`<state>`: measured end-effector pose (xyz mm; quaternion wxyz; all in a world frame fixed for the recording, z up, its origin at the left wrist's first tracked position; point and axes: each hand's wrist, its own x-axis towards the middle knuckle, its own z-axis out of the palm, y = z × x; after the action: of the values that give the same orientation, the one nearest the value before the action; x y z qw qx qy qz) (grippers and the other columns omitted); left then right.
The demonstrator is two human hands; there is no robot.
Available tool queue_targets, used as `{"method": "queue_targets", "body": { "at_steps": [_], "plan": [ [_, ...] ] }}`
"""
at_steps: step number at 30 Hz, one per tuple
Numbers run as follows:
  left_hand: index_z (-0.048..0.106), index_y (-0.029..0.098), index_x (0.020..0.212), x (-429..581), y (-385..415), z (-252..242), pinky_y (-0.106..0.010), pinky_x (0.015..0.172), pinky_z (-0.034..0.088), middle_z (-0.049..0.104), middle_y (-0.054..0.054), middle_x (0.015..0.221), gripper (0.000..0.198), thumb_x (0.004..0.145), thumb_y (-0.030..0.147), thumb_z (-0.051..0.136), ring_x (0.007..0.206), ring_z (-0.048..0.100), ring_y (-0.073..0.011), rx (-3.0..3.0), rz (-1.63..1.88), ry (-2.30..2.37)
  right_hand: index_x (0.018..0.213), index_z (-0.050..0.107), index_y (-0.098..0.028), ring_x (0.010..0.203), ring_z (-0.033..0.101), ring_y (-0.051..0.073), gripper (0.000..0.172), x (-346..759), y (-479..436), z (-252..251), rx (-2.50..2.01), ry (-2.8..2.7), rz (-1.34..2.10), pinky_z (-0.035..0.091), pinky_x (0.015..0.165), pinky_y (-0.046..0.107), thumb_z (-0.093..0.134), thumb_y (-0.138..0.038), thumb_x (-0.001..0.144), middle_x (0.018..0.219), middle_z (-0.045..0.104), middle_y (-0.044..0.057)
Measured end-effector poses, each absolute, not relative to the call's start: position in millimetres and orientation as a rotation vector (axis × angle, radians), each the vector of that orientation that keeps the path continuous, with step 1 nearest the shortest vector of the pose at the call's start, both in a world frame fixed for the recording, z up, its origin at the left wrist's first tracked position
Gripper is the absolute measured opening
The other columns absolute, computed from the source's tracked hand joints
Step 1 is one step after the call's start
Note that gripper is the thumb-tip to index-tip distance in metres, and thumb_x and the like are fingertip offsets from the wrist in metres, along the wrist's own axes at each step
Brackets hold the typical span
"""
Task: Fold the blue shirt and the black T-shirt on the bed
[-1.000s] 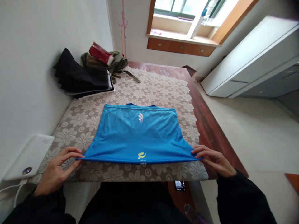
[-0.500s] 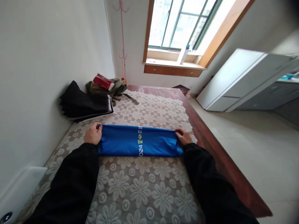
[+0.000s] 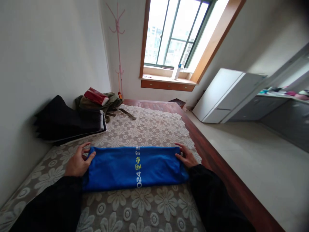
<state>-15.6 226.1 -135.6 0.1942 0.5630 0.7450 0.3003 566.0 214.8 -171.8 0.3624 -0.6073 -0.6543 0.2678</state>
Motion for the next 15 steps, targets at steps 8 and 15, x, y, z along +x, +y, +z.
{"method": "queue_targets", "body": {
  "at_steps": [8, 15],
  "plan": [
    [0.063, 0.030, 0.139, -24, 231, -139, -0.035, 0.079, 0.057, 0.080, -0.007, 0.128, 0.051, 0.095, 0.054, 0.055, 0.081, 0.077, -0.0237, 1.652, 0.716, 2.071, 0.114, 0.084, -0.022, 0.076, 0.061, 0.020, 0.060, 576, 212, -152, -1.546, -1.668, 1.015, 0.056, 0.073, 0.035, 0.081, -0.070, 0.078, 0.092, 0.063, 0.004],
    [0.054, 0.041, 0.139, -47, 243, -153, -0.042, 0.104, 0.059, 0.083, 0.000, 0.127, 0.051, 0.093, 0.061, 0.045, 0.112, 0.080, -0.0307, 1.625, 0.742, 1.990, 0.117, 0.084, -0.026, 0.099, 0.068, 0.026, 0.055, 569, 203, -144, -1.622, -1.819, 1.089, 0.056, 0.093, 0.038, 0.086, -0.056, 0.071, 0.106, 0.075, 0.005]
  ]
}}
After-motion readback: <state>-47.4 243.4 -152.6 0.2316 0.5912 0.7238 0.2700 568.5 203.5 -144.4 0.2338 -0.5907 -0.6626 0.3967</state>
